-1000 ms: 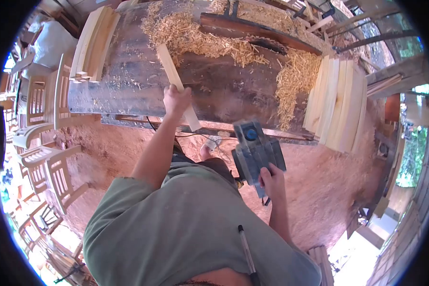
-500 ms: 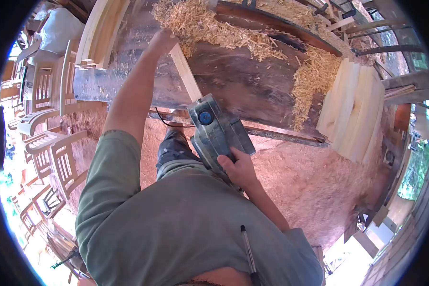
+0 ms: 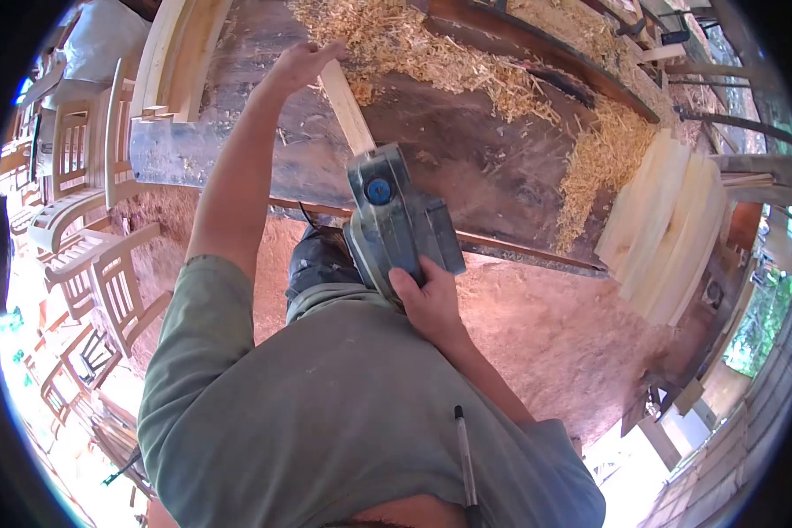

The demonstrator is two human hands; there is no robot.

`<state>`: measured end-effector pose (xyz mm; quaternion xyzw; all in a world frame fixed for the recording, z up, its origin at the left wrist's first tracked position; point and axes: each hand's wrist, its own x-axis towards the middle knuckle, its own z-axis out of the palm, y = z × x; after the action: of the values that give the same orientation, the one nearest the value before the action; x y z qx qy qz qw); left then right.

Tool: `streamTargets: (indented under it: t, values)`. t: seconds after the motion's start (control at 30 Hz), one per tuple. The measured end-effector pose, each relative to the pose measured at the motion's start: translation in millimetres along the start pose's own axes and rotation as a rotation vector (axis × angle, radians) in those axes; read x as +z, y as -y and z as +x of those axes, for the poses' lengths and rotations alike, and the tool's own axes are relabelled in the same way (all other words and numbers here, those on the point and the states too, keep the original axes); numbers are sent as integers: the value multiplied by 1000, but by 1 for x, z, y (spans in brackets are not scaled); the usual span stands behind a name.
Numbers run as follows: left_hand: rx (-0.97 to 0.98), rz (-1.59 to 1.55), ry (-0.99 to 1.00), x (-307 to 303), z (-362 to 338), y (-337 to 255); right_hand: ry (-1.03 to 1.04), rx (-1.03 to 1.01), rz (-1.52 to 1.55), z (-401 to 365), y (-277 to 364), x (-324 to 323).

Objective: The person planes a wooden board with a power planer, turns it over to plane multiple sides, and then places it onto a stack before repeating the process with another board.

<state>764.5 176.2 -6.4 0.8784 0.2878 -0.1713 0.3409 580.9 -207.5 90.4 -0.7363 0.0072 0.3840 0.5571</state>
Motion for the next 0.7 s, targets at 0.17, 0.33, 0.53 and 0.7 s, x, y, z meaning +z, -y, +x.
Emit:
streamTargets:
  t: [0.17,0.33,0.53,0.7]
  values:
    - [27,32,67,-13,3,1,-52,-7,51,61,38,28]
    - [73,-82,50,-16,9,10,-48,-25,1,120,108,53]
    - [-98,-672,-446,2,5,56,-32,-57,50,166,124,69]
    - [500,-162,-833,81,-189,26,-63,-84,21,172,120,70]
